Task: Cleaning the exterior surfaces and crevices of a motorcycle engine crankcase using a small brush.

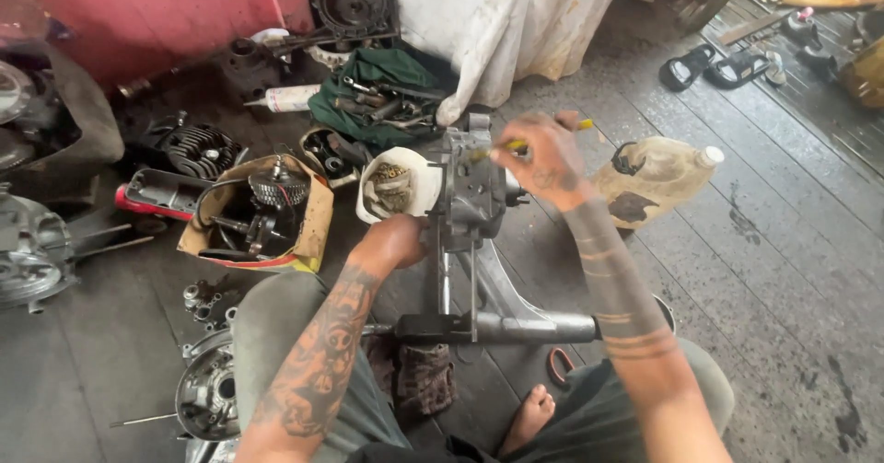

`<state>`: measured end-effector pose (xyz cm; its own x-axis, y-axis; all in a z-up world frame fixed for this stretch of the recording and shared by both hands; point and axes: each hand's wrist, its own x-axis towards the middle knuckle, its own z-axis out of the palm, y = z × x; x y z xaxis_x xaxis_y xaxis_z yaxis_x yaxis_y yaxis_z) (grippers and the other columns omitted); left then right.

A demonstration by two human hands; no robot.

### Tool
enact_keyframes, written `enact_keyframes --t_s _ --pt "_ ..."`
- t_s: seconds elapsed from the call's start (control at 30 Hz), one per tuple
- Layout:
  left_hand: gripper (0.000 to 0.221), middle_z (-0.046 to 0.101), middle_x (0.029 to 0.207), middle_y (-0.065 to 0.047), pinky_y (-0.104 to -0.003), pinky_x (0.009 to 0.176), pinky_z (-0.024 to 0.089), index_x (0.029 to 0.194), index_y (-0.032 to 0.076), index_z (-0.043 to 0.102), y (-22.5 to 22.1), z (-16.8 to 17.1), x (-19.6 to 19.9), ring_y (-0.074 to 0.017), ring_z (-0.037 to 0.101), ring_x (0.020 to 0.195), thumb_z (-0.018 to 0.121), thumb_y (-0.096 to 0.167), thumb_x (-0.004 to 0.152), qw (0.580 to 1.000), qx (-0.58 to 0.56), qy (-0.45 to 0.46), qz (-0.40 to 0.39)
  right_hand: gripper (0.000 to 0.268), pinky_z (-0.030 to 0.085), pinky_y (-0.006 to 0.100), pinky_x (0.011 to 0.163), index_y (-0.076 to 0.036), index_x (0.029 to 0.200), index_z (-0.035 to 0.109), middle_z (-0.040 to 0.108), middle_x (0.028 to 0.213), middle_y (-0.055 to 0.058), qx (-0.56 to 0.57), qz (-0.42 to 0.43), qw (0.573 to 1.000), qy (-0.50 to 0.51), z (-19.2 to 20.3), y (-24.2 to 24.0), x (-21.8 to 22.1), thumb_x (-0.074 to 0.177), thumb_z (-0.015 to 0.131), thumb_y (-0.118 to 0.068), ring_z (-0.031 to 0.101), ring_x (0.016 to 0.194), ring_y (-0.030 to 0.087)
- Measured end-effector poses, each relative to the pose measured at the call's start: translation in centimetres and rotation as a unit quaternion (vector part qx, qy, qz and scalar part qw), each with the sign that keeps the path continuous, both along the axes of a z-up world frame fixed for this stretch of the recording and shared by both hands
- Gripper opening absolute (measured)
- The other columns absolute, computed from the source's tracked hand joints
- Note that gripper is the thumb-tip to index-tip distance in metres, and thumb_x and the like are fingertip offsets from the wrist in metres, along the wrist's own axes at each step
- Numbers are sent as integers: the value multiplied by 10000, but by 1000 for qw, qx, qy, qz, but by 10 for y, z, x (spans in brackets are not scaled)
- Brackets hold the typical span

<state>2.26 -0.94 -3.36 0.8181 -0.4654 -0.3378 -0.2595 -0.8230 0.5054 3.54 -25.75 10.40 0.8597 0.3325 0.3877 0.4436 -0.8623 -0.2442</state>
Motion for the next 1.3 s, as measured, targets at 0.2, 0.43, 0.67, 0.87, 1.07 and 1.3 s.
enact_keyframes --t_s 0.2,0.43,0.67,0.87,1.07,1.3 --pt "388 750 1059 -225 -576 914 579 1176 18 739 9 -10 6 -413 722 1040 633 210 855 999 7 -35 -18 143 351 424 979 -194 902 722 702 866 66 -4 27 999 45 6 -18 17 931 768 -327 672 954 306" --pt "327 752 1025 -223 -565 872 590 1095 -1 749 9 -2 -1 -407 731 1005 648 187 847 998 -13 -55 -15 96 284 374 1005 -219 929 743 723 786 15 -42 13 991 129 39 10 4 955 751 -310 676 829 230" --pt "314 745 1044 -250 -571 890 579 1081 -42 733 15 11 -7 -425 721 1024 619 138 850 999 -27 -38 -25 118 306 409 1121 -186 922 758 779 898 60 -69 14 963 260 58 20 -1 962 716 -288 719 971 285" --pt "320 740 1092 -243 -544 917 572 1124 -23 722 14 13 -15 -406 715 1065 603 125 866 999 -28 -36 -21 132 337 403 1068 -228 831 738 743 848 -20 -121 47 967 218 53 17 2 906 749 -336 695 981 255" --pt "327 741 1090 -219 -528 897 579 1143 0 718 16 35 -20 -385 722 1046 592 125 868 999 -28 -38 -20 122 390 425 1008 -226 798 739 732 844 15 -138 100 962 211 60 30 8 866 769 -322 671 973 287" --pt "289 744 1029 -220 -538 854 588 1101 -13 730 21 45 -22 -393 734 990 580 82 873 998 -39 -48 -22 136 275 414 1056 -312 787 761 728 805 -125 -167 134 953 215 44 33 22 896 750 -393 633 918 157"
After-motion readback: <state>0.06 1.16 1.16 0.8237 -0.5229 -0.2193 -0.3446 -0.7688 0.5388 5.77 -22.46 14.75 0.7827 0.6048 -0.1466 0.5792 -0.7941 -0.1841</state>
